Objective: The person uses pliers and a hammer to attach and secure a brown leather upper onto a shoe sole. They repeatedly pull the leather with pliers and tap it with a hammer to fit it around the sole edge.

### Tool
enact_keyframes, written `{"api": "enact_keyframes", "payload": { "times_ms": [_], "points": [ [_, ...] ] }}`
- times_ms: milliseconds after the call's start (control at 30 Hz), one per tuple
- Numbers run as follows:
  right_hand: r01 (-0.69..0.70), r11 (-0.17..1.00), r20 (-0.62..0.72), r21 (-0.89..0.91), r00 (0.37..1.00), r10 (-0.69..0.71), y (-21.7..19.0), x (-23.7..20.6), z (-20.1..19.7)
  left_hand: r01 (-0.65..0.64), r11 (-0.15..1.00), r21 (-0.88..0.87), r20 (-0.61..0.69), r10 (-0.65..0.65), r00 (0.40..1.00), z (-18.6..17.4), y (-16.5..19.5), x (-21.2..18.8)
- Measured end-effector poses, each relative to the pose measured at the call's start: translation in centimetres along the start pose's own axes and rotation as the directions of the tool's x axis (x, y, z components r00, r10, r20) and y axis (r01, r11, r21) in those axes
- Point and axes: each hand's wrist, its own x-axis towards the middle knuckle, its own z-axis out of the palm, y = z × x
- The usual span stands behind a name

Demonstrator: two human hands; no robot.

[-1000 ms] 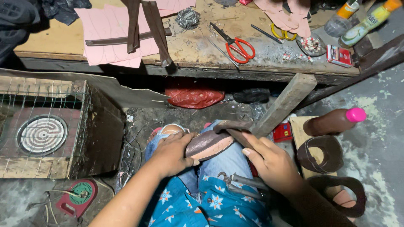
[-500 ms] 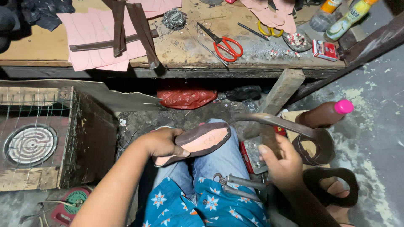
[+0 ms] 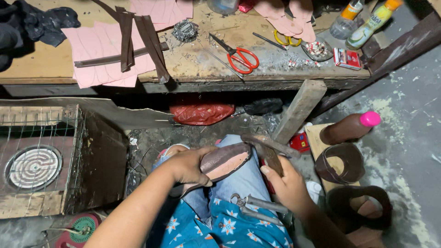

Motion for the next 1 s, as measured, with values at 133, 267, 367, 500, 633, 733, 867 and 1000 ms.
{"api": "enact_keyframes", "payload": {
  "times_ms": [133, 267, 367, 500, 633, 733, 867, 1000],
  "points": [
    [0.182, 0.983, -0.008, -0.023, 0.983, -0.182, -1.6, 0.1, -1.5, 0.066, 0.984, 0.165, -0.200, -0.032, 0.979, -0.2, 2.2, -1.8],
    [0.314, 0.933, 0.047, -0.174, 0.949, -0.311, -2.6, -0.7, -1.7, 0.138, 0.940, 0.313, -0.363, -0.016, 0.932, 0.2, 2.7, -2.4],
    [0.526, 0.825, 0.060, -0.209, 0.848, -0.526, -3.2, -1.4, -0.1, 0.152, 0.942, 0.300, -0.365, -0.034, 0.931, 0.4, 2.3, -2.3],
    [0.351, 0.860, 0.156, -0.369, 0.936, -0.315, -4.0, -0.5, 1.1, 0.139, 0.945, 0.296, -0.378, -0.018, 0.926, 0.3, 2.0, -2.2],
    [0.330, 0.861, 0.116, -0.387, 0.944, -0.310, -5.2, 0.5, -0.5, 0.160, 0.953, 0.259, -0.320, -0.071, 0.945, 0.1, 2.3, -2.4],
    [0.389, 0.878, 0.119, -0.280, 0.921, -0.370, -6.5, 0.6, -1.2, 0.146, 0.939, 0.310, -0.376, -0.020, 0.926, 0.0, 2.7, -2.3],
    [0.457, 0.852, 0.149, -0.255, 0.889, -0.433, -8.2, 0.5, -1.0, 0.112, 0.938, 0.328, -0.458, 0.054, 0.887, 1.2, 3.1, -2.9],
    [0.383, 0.849, 0.323, -0.364, 0.907, -0.271, -9.0, 0.6, -0.8, 0.105, 0.934, 0.342, -0.487, 0.081, 0.870, 1.9, 2.9, -3.2]
  ]
}}
